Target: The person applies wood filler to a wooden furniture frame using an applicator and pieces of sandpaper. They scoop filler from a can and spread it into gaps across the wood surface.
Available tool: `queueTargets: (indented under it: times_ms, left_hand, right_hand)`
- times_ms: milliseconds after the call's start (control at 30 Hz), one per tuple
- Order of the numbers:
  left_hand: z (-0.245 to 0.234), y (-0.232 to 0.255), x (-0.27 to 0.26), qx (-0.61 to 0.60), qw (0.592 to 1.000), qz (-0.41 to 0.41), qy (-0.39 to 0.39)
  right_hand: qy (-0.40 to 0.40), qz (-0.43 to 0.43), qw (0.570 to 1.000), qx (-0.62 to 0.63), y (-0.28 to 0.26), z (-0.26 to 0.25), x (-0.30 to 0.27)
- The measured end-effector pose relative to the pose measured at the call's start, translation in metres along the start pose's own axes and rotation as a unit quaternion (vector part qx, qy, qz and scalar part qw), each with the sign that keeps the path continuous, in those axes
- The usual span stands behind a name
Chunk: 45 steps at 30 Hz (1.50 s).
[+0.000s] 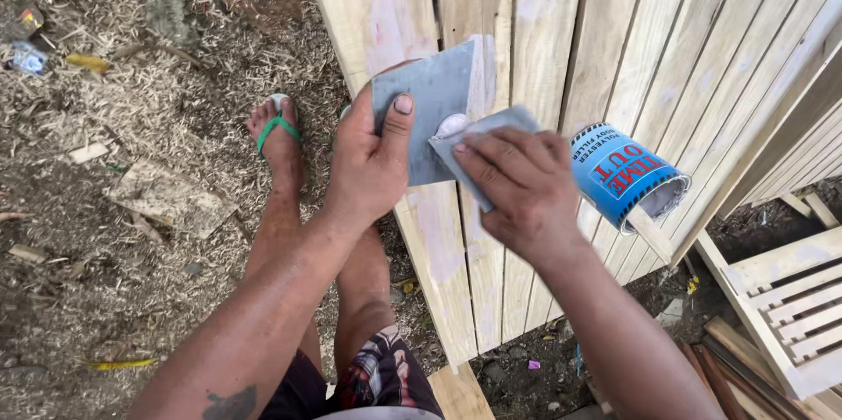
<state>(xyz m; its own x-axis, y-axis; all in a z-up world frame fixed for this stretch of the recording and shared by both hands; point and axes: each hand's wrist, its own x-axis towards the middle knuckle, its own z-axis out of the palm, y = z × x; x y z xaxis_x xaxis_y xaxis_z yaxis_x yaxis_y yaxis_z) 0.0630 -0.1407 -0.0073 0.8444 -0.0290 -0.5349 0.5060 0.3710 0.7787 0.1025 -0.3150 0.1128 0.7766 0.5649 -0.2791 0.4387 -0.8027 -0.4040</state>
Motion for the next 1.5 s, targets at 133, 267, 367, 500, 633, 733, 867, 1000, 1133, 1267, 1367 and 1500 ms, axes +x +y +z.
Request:
queueTargets:
  times_ms: [133, 267, 367, 500, 633, 733, 867, 1000, 1133, 1267, 1367, 1500]
  left_hand:
    - [0.007, 0.008, -0.001, 0.063, 0.996, 0.052, 0.042]
    - [-0.023, 0.002, 0.013, -0.003, 0.988, -0.049, 0.147]
    - [-0.049, -0.014, 0.017, -0.135, 0.982, 0.025, 0.131]
    - [-0.061, -0.031, 0.004, -0.157, 0.98, 0.045, 0.115]
    - [-0.061, -0.037, -0.011, -0.157, 0.978, 0.006, 0.14]
    - [-0.062, -0.039, -0.014, -0.161, 0.975, -0.013, 0.154]
    - [-0.068, -0.039, -0.017, -0.121, 0.983, -0.033, 0.134]
    - [-0.071, -0.038, -0.012, -0.109, 0.985, -0.035, 0.132]
    - [-0.071, -0.039, -0.013, -0.126, 0.983, -0.037, 0.127]
    - [-0.073, -0.041, -0.016, -0.129, 0.983, -0.037, 0.123]
    - [-0.077, -0.042, -0.017, -0.132, 0.984, -0.041, 0.113]
    - [-0.078, -0.038, -0.022, -0.118, 0.985, -0.043, 0.119]
  right_hand:
    - [-0.034, 0.005, 0.999, 0.026, 0.005, 0.022, -0.013]
    - [-0.08, -0.009, 0.996, -0.041, 0.064, 0.056, -0.033]
    - [-0.03, 0.008, 0.997, -0.077, 0.128, 0.089, -0.017]
    - [0.009, -0.011, 0.994, -0.107, 0.18, 0.134, 0.022]
    - [0.085, 0.021, 0.992, -0.092, 0.177, 0.173, 0.028]
    - [0.095, 0.023, 0.993, -0.069, 0.169, 0.192, 0.01]
    - [0.047, 0.029, 0.994, -0.09, 0.158, 0.201, -0.026]
    - [0.017, 0.031, 0.996, -0.082, 0.148, 0.196, -0.051]
    - [-0.007, 0.053, 0.996, -0.069, 0.138, 0.203, -0.078]
    - [-0.021, 0.074, 0.995, -0.064, 0.134, 0.216, -0.102]
    - [-0.033, 0.067, 0.996, -0.057, 0.129, 0.221, -0.121]
    - [-0.076, 0.086, 0.992, -0.055, 0.115, 0.212, -0.143]
